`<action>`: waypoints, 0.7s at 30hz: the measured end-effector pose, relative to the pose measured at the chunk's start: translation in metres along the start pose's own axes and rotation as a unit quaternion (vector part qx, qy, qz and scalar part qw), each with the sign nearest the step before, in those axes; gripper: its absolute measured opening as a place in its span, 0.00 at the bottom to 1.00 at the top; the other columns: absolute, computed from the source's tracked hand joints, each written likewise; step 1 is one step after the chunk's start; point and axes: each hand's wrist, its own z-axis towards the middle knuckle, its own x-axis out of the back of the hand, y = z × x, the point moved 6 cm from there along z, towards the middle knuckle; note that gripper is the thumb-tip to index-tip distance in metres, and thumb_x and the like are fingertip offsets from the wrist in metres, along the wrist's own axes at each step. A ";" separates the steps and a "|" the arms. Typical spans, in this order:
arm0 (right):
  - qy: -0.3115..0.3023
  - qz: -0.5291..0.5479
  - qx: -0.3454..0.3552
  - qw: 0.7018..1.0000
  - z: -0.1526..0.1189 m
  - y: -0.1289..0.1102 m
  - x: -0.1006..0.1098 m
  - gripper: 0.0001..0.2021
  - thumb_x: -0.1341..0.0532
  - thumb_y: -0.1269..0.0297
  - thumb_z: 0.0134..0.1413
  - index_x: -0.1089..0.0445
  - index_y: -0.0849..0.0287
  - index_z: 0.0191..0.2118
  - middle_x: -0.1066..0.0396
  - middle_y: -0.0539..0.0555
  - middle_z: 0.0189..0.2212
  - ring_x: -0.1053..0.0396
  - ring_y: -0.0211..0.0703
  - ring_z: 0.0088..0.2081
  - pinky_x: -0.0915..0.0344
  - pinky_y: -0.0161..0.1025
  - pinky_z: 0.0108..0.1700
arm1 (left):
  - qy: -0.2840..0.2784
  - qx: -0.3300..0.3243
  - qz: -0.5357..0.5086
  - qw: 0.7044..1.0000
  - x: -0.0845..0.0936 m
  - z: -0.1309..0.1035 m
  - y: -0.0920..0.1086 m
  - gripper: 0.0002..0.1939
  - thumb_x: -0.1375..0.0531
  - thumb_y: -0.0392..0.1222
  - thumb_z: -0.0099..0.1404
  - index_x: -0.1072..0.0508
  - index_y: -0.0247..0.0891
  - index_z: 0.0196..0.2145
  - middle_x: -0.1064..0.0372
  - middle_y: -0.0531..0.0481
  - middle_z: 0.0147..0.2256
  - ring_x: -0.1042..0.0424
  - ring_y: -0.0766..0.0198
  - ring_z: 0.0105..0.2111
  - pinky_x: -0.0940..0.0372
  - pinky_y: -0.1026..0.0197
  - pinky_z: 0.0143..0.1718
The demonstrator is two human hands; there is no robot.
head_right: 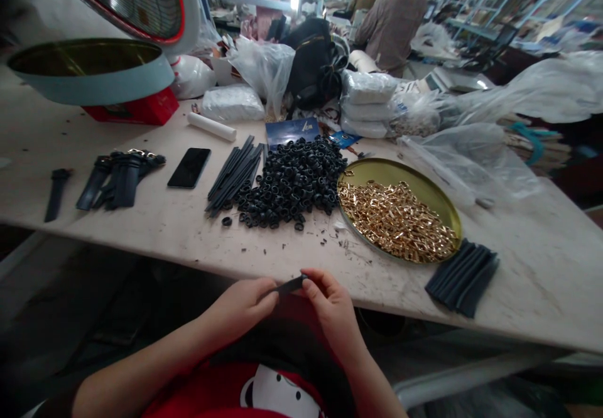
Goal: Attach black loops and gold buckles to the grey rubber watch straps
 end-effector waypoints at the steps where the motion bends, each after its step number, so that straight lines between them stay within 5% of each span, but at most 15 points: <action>1: -0.012 -0.047 0.023 0.999 -0.001 -0.003 0.000 0.12 0.36 0.58 0.44 0.29 0.55 0.36 0.28 0.51 0.32 0.31 0.43 0.35 0.35 0.41 0.39 | -0.005 -0.012 0.008 1.000 0.001 -0.001 0.002 0.11 0.50 0.42 0.60 0.34 0.38 0.22 0.37 0.52 0.20 0.41 0.66 0.20 0.55 0.65 0.22; 5: -0.069 -0.149 0.052 0.985 0.001 -0.005 -0.007 0.09 0.37 0.61 0.44 0.29 0.56 0.35 0.29 0.51 0.31 0.33 0.44 0.35 0.37 0.40 0.39 | -0.072 0.008 -0.041 0.996 -0.003 -0.001 0.004 0.12 0.52 0.42 0.61 0.32 0.37 0.27 0.35 0.52 0.22 0.38 0.66 0.21 0.49 0.66 0.23; 9: -0.048 -0.115 0.046 0.991 0.007 0.000 -0.015 0.16 0.37 0.62 0.44 0.34 0.54 0.43 0.31 0.48 0.28 0.34 0.40 0.29 0.37 0.37 0.34 | -0.132 0.080 -0.209 0.966 -0.014 0.003 0.000 0.21 0.55 0.43 0.64 0.45 0.36 0.53 0.40 0.57 0.22 0.40 0.69 0.18 0.46 0.68 0.21; 11: -0.059 -0.116 0.062 0.990 0.012 -0.002 -0.024 0.20 0.37 0.62 0.45 0.37 0.54 0.47 0.31 0.48 0.29 0.34 0.39 0.29 0.37 0.36 0.33 | -0.105 0.060 -0.248 0.961 -0.011 0.009 0.001 0.23 0.54 0.46 0.65 0.48 0.37 0.56 0.42 0.57 0.22 0.41 0.69 0.20 0.46 0.68 0.22; 14: -0.092 -0.148 0.098 0.980 0.027 -0.014 -0.028 0.24 0.39 0.62 0.48 0.43 0.54 0.52 0.31 0.49 0.31 0.34 0.40 0.32 0.38 0.36 0.34 | -0.025 0.013 -0.266 0.963 0.004 0.023 -0.001 0.18 0.52 0.49 0.64 0.36 0.36 0.45 0.39 0.52 0.26 0.38 0.67 0.29 0.43 0.68 0.30; 17: -0.005 -0.260 0.174 0.950 0.055 -0.047 0.010 0.15 0.43 0.60 0.52 0.38 0.56 0.46 0.33 0.51 0.30 0.34 0.41 0.32 0.39 0.38 0.36 | -0.005 0.049 -0.306 0.951 0.008 0.039 -0.014 0.17 0.52 0.53 0.62 0.35 0.36 0.35 0.45 0.56 0.20 0.45 0.70 0.20 0.48 0.69 0.21; 21: 0.215 -0.492 0.241 0.808 0.083 -0.103 0.091 0.08 0.46 0.62 0.53 0.34 0.57 0.36 0.34 0.55 0.32 0.36 0.43 0.32 0.42 0.40 0.35 | -0.050 0.084 -0.348 0.933 -0.002 0.056 -0.024 0.19 0.54 0.58 0.60 0.40 0.37 0.32 0.60 0.63 0.15 0.59 0.72 0.14 0.60 0.69 0.15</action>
